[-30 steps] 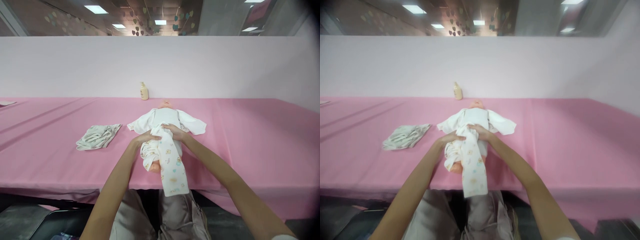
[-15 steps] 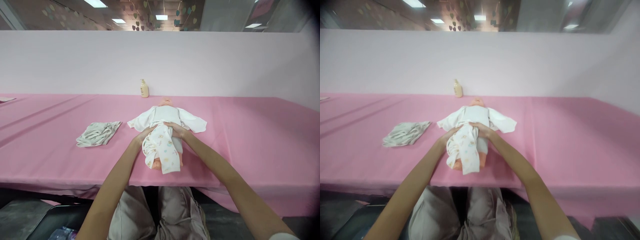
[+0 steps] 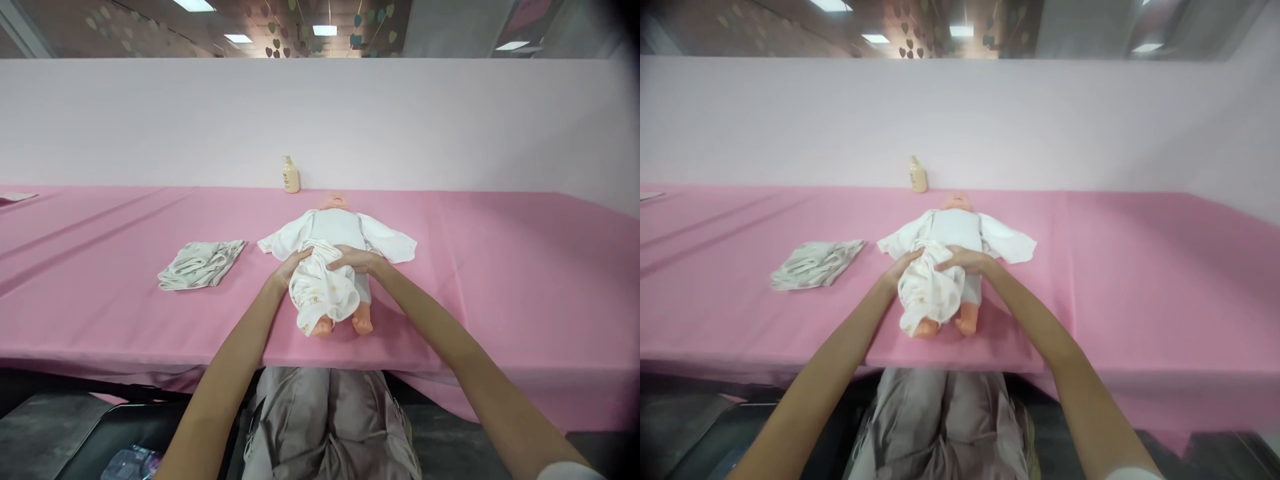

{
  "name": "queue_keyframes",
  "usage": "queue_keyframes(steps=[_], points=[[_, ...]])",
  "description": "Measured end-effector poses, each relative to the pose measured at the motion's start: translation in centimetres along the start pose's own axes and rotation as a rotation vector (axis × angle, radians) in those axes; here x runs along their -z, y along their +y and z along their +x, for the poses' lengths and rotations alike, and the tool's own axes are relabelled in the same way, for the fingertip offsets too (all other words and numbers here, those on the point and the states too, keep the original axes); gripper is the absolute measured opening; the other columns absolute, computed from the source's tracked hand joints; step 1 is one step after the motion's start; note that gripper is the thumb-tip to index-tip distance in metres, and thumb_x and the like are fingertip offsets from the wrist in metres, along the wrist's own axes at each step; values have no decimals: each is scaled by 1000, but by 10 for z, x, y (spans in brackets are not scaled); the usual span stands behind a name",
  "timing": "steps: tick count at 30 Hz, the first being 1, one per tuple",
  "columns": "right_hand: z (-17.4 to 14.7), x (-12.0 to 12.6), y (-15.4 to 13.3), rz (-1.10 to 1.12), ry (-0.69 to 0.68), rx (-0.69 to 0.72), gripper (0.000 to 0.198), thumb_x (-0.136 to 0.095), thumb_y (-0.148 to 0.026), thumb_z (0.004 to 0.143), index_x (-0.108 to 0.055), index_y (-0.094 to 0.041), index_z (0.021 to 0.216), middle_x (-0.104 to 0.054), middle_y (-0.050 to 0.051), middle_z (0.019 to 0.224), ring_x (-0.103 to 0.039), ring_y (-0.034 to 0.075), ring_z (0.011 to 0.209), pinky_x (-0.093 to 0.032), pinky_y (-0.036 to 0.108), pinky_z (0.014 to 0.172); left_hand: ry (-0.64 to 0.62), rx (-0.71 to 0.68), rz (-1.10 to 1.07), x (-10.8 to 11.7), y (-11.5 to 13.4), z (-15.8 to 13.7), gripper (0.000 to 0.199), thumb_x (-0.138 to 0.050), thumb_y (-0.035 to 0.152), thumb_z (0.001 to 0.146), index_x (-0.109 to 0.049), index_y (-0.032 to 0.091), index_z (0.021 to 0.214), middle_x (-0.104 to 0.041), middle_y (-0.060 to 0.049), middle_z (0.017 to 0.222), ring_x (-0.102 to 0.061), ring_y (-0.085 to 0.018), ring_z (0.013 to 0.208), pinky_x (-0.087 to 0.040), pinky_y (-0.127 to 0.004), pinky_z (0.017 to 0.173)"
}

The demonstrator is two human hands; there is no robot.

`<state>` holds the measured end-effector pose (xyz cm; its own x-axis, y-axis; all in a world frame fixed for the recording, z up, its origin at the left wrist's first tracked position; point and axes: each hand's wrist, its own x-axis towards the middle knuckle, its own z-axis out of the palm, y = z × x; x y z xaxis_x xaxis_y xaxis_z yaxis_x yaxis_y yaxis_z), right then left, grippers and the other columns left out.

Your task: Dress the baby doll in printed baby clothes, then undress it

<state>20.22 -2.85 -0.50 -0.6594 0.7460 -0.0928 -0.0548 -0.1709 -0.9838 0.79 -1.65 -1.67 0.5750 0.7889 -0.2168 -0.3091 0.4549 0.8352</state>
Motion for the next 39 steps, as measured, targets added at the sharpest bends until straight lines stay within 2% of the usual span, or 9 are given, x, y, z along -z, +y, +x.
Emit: queue_keyframes(steps=[7, 10, 13, 16, 19, 21, 27, 32, 39], points=[[9, -1, 9, 241, 191, 203, 27, -73, -18, 74, -64, -11, 98, -72, 9, 92, -68, 21, 86, -55, 31, 79, 6, 4, 100, -8, 4, 5, 31, -52, 17, 90, -59, 8, 119, -73, -10, 87, -70, -20, 80, -54, -27, 80], [14, -5, 10, 284, 261, 234, 18, -66, -19, 80, -64, -11, 96, -72, 8, 89, -68, 21, 87, -55, 31, 81, -3, 70, 121, -3, 4, 5, 34, -54, 22, 89, -58, 6, 119, -73, -11, 86, -70, -22, 80, -55, -30, 80], [14, -11, 6, 248, 282, 190, 20, -64, -18, 81, -63, -11, 99, -72, 8, 91, -68, 20, 84, -55, 30, 79, -25, 102, 153, 2, 2, 4, 37, -60, 22, 85, -59, 5, 117, -73, -12, 82, -70, -23, 76, -56, -33, 79], [7, -15, -1, 142, 184, 132, 31, -68, -17, 77, -61, -13, 108, -71, 7, 99, -68, 19, 85, -55, 28, 78, -31, -17, 161, 3, -1, 4, 37, -66, 13, 77, -60, 6, 113, -73, -11, 81, -70, -23, 71, -57, -33, 75], [0, -16, -6, 31, 79, 81, 55, -76, -11, 68, -56, -18, 118, -69, 5, 106, -67, 19, 88, -56, 30, 80, -15, -108, 143, 1, -5, 6, 36, -67, 21, 79, -61, 7, 111, -72, -14, 88, -70, -25, 75, -57, -36, 74], [-3, -15, -7, 14, 96, 48, 64, -78, -7, 64, -54, -20, 122, -68, 5, 109, -68, 20, 88, -57, 32, 79, 0, -125, 155, 0, -6, 9, 36, -66, 28, 81, -62, 7, 110, -72, -15, 91, -70, -25, 78, -57, -36, 73], [2, -16, -3, 150, 201, 142, 35, -70, -12, 75, -60, -13, 109, -70, 8, 100, -67, 20, 90, -54, 33, 85, -55, -91, 310, -1, 2, 8, 43, -68, 39, 79, -64, 11, 111, -71, -13, 101, -68, -26, 91, -55, -33, 79], [4, -14, 1, 67, 320, 177, 36, -68, -19, 79, -60, -15, 114, -69, 7, 105, -66, 20, 92, -53, 33, 86, -71, -141, 560, -2, 10, 1, 57, -83, 21, 60, -64, 15, 113, -68, -9, 111, -62, -26, 107, -48, -33, 95], [-7, -15, -1, 72, 121, 125, 59, -76, -14, 69, -54, -18, 123, -66, 7, 114, -64, 22, 100, -53, 34, 89, -58, 13, 97, -3, 6, -5, 31, -60, 25, 83, -65, 4, 106, -73, -14, 86, -70, -26, 85, -53, -38, 88]])
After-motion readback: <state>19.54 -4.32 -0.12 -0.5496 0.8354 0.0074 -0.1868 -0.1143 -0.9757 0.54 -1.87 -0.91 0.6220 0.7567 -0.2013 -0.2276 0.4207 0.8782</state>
